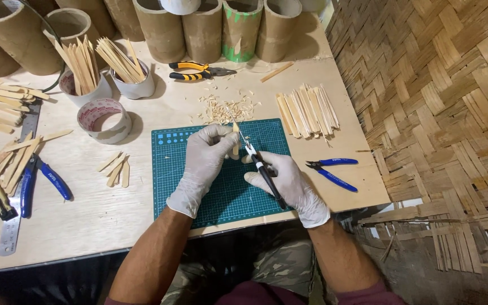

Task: Trimming and shaping small wooden sticks using scissors on a cutting mat in a workshop environment.

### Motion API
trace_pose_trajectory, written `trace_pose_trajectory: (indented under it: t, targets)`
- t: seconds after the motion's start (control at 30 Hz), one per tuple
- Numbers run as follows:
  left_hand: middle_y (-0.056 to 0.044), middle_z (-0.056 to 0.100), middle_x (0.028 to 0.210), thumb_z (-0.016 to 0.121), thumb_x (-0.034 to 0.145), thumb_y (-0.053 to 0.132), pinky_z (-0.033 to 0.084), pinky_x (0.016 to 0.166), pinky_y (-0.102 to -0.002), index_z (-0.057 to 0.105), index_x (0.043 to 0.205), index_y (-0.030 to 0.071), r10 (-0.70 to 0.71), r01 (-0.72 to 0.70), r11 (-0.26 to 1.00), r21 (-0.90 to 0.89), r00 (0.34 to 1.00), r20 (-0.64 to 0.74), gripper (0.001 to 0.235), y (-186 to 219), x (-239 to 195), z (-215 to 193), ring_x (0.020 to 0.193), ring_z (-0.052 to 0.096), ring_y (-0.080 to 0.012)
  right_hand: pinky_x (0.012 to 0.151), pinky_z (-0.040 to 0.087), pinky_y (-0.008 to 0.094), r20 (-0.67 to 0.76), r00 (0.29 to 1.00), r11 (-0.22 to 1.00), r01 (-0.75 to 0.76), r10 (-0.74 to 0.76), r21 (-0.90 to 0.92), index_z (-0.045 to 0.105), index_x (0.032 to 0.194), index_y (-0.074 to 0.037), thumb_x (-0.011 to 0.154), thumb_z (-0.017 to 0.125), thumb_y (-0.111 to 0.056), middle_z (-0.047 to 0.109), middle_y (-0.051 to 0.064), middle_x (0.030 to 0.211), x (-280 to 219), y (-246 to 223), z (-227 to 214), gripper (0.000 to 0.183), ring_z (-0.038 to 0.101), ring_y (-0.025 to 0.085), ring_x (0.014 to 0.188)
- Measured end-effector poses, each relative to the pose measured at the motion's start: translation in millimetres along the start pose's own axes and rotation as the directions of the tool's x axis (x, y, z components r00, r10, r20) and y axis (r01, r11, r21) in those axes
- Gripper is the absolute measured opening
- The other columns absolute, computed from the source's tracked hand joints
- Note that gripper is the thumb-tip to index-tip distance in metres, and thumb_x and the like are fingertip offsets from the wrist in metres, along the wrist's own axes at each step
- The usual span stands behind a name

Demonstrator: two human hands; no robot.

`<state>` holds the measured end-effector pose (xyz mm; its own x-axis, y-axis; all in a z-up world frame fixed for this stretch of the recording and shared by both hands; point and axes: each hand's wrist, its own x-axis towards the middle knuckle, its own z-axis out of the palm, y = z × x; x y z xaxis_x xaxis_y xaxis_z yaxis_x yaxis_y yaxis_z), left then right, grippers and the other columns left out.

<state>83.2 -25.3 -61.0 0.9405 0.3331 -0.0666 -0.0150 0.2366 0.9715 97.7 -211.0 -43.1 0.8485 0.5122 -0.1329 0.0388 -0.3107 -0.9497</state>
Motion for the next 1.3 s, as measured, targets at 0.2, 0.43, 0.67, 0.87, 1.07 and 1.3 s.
trace_pose_trajectory:
  t: [0.2, 0.43, 0.67, 0.87, 1.07, 1.3]
  targets:
    - [-0.013, 0.069, 0.069, 0.079, 0.084, 0.008, 0.051, 0.054, -0.021, 0.077, 0.090, 0.001, -0.054, 0.054, 0.998, 0.011, 0.999, 0.005, 0.009, 4, -1, 0, 0.054, 0.070, -0.0162, 0.051, 0.048, 0.020, -0.041, 0.999, 1.000, 0.013, -0.012, 0.029, 0.078, 0.110, -0.007, 0.076, 0.086, -0.021, 0.061, 0.006, 0.056, 2, 5, 3, 0.037, 0.060, 0.011, 0.047]
    - [-0.011, 0.070, 0.069, 0.074, 0.090, 0.012, 0.050, 0.056, -0.019, 0.075, 0.088, 0.003, -0.030, 0.030, 0.999, 0.029, 1.000, -0.006, 0.009, -2, 2, -2, 0.056, 0.071, -0.0152, 0.052, 0.046, 0.020, -0.068, 0.998, 1.000, 0.003, -0.005, -0.020, 0.080, 0.110, -0.009, 0.074, 0.088, -0.025, 0.065, 0.007, 0.058, 0, 0, 6, 0.040, 0.056, 0.009, 0.050]
    - [-0.012, 0.067, 0.063, 0.074, 0.088, 0.007, 0.049, 0.053, -0.020, 0.073, 0.084, 0.002, 0.018, -0.018, 1.000, 0.021, 0.999, 0.035, 0.007, 2, -4, 2, 0.051, 0.070, -0.0167, 0.055, 0.047, 0.023, 0.002, 1.000, 0.997, -0.026, 0.027, -0.075, 0.079, 0.110, -0.009, 0.075, 0.086, -0.030, 0.064, 0.007, 0.059, -1, -20, 1, 0.042, 0.057, 0.012, 0.053]
    - [-0.012, 0.067, 0.062, 0.072, 0.090, 0.008, 0.049, 0.052, -0.020, 0.073, 0.083, 0.002, -0.011, 0.009, 0.999, 0.036, 0.998, 0.055, 0.009, -2, -1, 1, 0.050, 0.069, -0.0164, 0.053, 0.045, 0.023, 0.041, 0.995, 0.995, -0.086, 0.088, -0.050, 0.078, 0.101, -0.007, 0.076, 0.082, -0.031, 0.060, 0.007, 0.055, -1, -26, 0, 0.035, 0.057, 0.014, 0.048]
    - [-0.012, 0.066, 0.062, 0.072, 0.090, 0.007, 0.051, 0.050, -0.020, 0.072, 0.084, 0.000, -0.042, 0.042, 0.999, 0.008, 0.998, 0.052, 0.010, -4, -2, -1, 0.048, 0.068, -0.0161, 0.050, 0.040, 0.022, 0.011, 0.994, 0.993, -0.112, 0.113, -0.021, 0.076, 0.094, -0.007, 0.075, 0.083, -0.030, 0.056, 0.004, 0.049, 0, -21, 8, 0.031, 0.054, 0.012, 0.043]
    - [-0.014, 0.066, 0.063, 0.072, 0.090, 0.006, 0.057, 0.049, -0.023, 0.071, 0.086, -0.003, -0.094, 0.096, 0.994, -0.048, 0.995, 0.042, 0.010, -8, 2, -5, 0.050, 0.068, -0.0161, 0.055, 0.041, 0.022, -0.034, 0.990, 0.987, -0.137, 0.135, -0.080, 0.077, 0.086, -0.011, 0.072, 0.084, -0.034, 0.054, 0.003, 0.045, 0, -22, 11, 0.028, 0.053, 0.012, 0.045]
